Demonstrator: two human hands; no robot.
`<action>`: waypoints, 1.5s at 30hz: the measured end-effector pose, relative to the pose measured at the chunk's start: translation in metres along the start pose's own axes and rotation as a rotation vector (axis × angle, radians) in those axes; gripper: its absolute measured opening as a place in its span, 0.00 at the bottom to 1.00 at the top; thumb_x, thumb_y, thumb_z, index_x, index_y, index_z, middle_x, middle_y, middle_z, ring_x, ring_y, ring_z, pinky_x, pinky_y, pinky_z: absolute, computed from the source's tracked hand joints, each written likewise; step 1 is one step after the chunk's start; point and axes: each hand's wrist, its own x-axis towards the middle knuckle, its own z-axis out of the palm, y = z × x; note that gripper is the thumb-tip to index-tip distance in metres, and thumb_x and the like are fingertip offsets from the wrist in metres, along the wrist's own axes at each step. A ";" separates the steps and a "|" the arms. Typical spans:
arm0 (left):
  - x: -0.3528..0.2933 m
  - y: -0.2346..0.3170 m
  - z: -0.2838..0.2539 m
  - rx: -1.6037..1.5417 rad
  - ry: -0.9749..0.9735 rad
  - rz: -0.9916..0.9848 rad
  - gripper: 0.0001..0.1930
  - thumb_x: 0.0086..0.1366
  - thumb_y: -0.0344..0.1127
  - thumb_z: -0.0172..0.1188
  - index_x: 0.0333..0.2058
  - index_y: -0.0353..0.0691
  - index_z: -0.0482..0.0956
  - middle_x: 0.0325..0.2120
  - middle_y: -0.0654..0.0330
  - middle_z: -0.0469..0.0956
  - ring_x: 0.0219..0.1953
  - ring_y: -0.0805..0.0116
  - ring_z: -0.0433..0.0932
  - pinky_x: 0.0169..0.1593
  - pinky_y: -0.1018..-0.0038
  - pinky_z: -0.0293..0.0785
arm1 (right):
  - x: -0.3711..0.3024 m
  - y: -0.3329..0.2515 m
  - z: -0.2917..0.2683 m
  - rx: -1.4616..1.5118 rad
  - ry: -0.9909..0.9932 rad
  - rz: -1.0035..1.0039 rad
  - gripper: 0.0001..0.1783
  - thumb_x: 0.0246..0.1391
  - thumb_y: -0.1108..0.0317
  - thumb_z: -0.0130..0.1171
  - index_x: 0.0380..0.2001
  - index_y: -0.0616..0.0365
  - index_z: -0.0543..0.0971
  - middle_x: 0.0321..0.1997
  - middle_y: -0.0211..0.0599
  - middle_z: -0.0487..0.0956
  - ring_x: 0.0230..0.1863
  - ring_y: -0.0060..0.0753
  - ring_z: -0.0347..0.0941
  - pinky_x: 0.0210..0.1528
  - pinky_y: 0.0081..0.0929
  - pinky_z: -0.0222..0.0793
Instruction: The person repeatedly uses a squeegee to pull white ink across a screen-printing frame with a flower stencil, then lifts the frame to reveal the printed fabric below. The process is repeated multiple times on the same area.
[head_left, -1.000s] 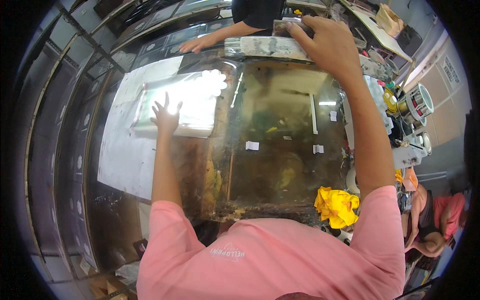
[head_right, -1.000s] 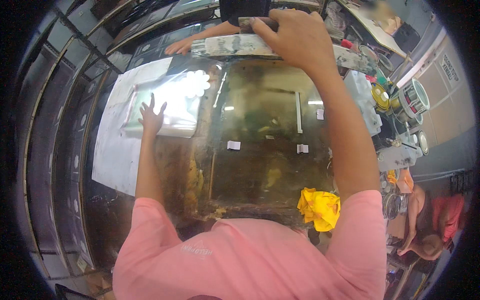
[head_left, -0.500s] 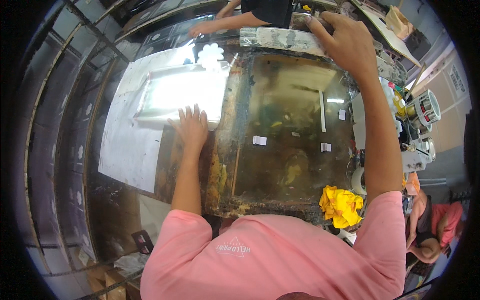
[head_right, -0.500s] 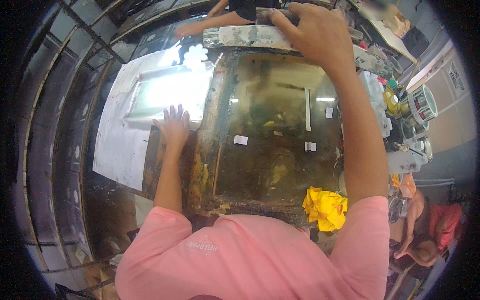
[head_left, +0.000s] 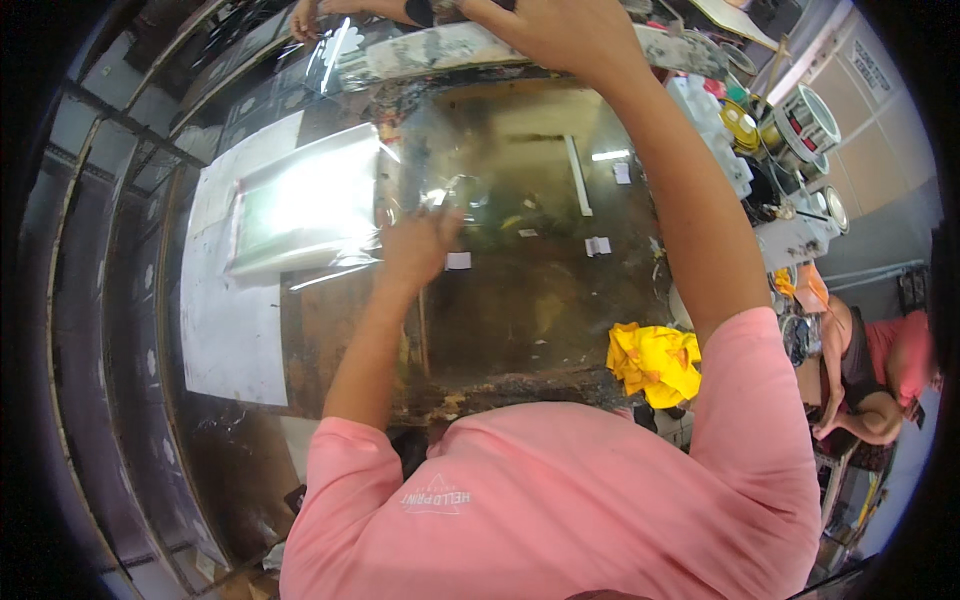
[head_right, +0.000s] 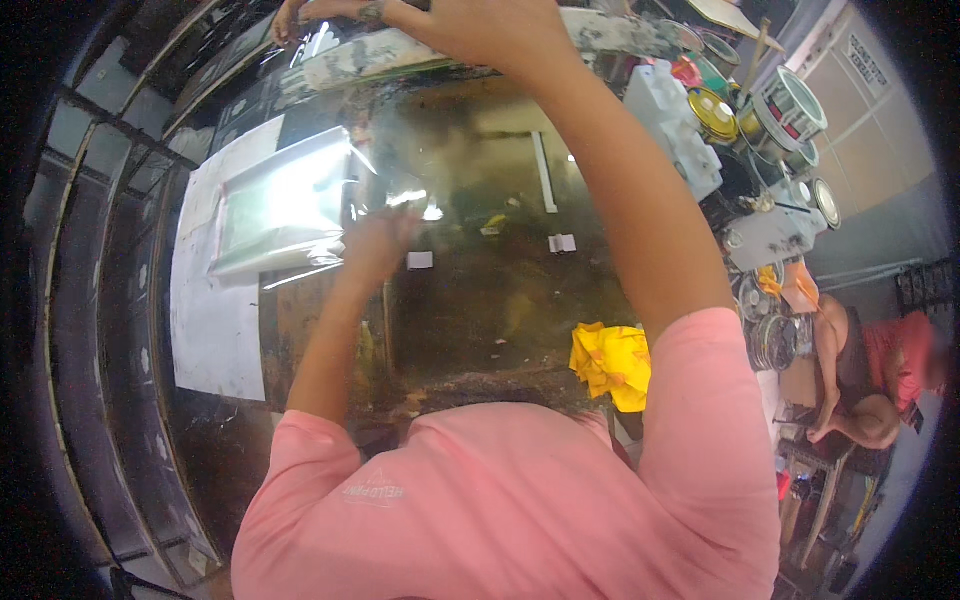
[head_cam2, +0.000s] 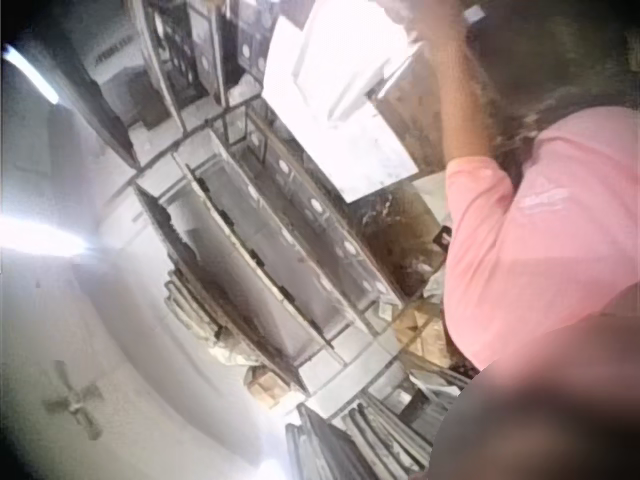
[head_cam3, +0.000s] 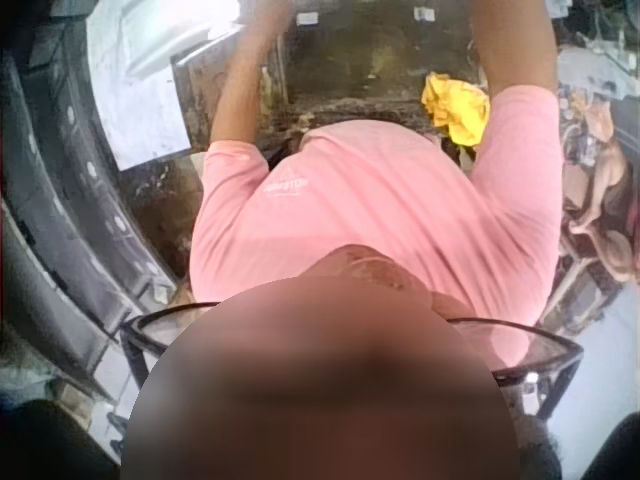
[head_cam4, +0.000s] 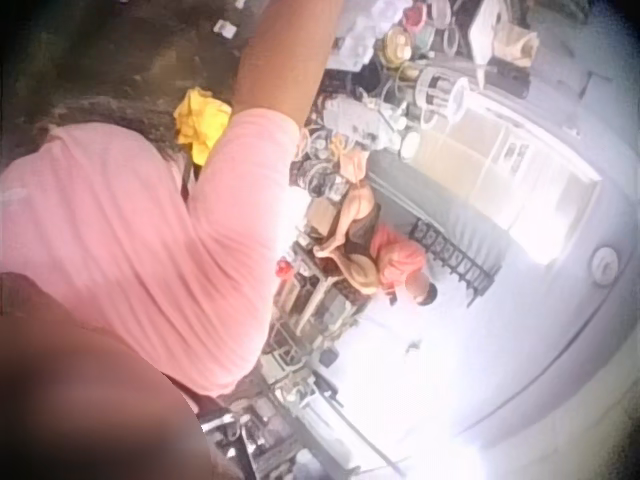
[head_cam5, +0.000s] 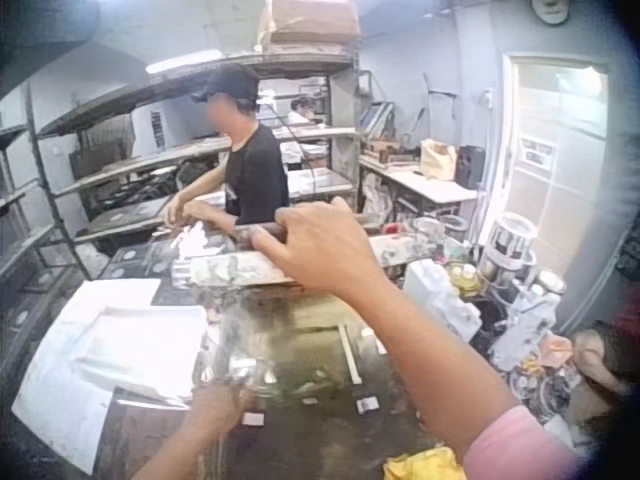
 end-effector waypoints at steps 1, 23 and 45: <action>-0.001 0.026 0.016 0.011 -0.021 0.027 0.38 0.77 0.69 0.40 0.66 0.45 0.78 0.65 0.39 0.73 0.69 0.39 0.69 0.76 0.32 0.39 | 0.000 0.000 0.000 0.007 0.004 0.001 0.30 0.62 0.41 0.56 0.25 0.58 0.85 0.29 0.51 0.85 0.37 0.54 0.84 0.46 0.51 0.69; 0.004 0.147 0.073 -0.105 0.233 0.419 0.56 0.57 0.87 0.51 0.69 0.46 0.75 0.73 0.38 0.61 0.74 0.35 0.60 0.73 0.23 0.27 | 0.024 0.011 0.003 0.016 -0.031 0.010 0.37 0.65 0.40 0.50 0.24 0.67 0.86 0.29 0.60 0.84 0.38 0.60 0.84 0.49 0.51 0.77; -0.005 0.046 -0.067 -1.357 0.515 -0.061 0.42 0.56 0.42 0.84 0.64 0.29 0.74 0.48 0.51 0.85 0.47 0.67 0.85 0.49 0.71 0.82 | -0.045 -0.010 0.013 -0.053 0.028 -0.001 0.28 0.63 0.41 0.56 0.32 0.58 0.85 0.30 0.51 0.84 0.37 0.57 0.82 0.46 0.51 0.70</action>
